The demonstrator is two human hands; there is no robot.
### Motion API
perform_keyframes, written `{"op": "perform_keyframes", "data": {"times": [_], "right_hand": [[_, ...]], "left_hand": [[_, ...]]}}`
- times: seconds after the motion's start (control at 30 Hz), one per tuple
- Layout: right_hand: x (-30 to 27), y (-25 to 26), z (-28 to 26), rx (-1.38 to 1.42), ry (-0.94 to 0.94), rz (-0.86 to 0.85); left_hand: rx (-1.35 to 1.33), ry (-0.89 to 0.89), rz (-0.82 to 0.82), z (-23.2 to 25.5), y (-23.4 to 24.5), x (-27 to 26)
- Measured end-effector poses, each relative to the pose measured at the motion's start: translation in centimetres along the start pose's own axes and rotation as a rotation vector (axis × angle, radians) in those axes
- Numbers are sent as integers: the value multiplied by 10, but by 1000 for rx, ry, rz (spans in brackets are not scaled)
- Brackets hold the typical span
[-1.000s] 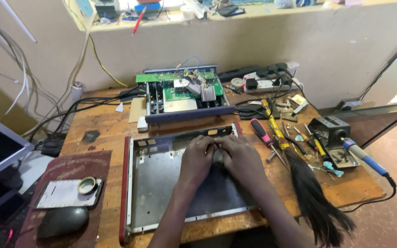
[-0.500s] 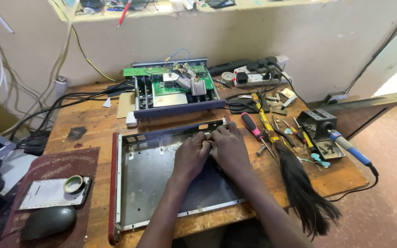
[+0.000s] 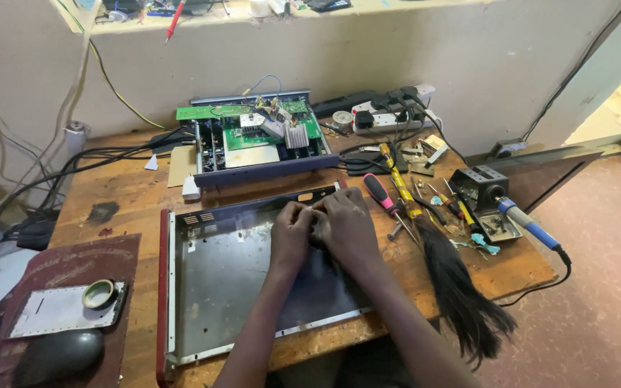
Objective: The person works on a disassembled electronic device, likely a monitor, on a cluttered workbench. They use a multimeter to test a circuit board, then use a brush to clean the inside of the monitor's casing. Finally, they use pliers to strip and prepare a small wire.
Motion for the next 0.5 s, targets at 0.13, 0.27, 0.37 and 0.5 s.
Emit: {"op": "perform_keyframes", "data": {"times": [0.13, 0.27, 0.37, 0.5], "right_hand": [[0, 10, -1, 137, -86, -46], [2, 16, -3, 189, -128, -65], [2, 15, -3, 162, -118, -51], [5, 9, -1, 108, -96, -62]], "left_hand": [[-488, 102, 5, 6, -14, -15], [-629, 91, 100, -16, -20, -1], [-603, 49, 163, 11, -13, -14], [-409, -114, 217, 19, 3, -17]]}}
Point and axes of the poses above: each hand's wrist, its own x-axis towards the middle knuckle, its own y-axis out of the back of the hand, z = x × y, the point moved 7 cm from there along x, towards the middle knuckle, and after that the axes turned 3 degrees about -x, right-handed, at the moved point
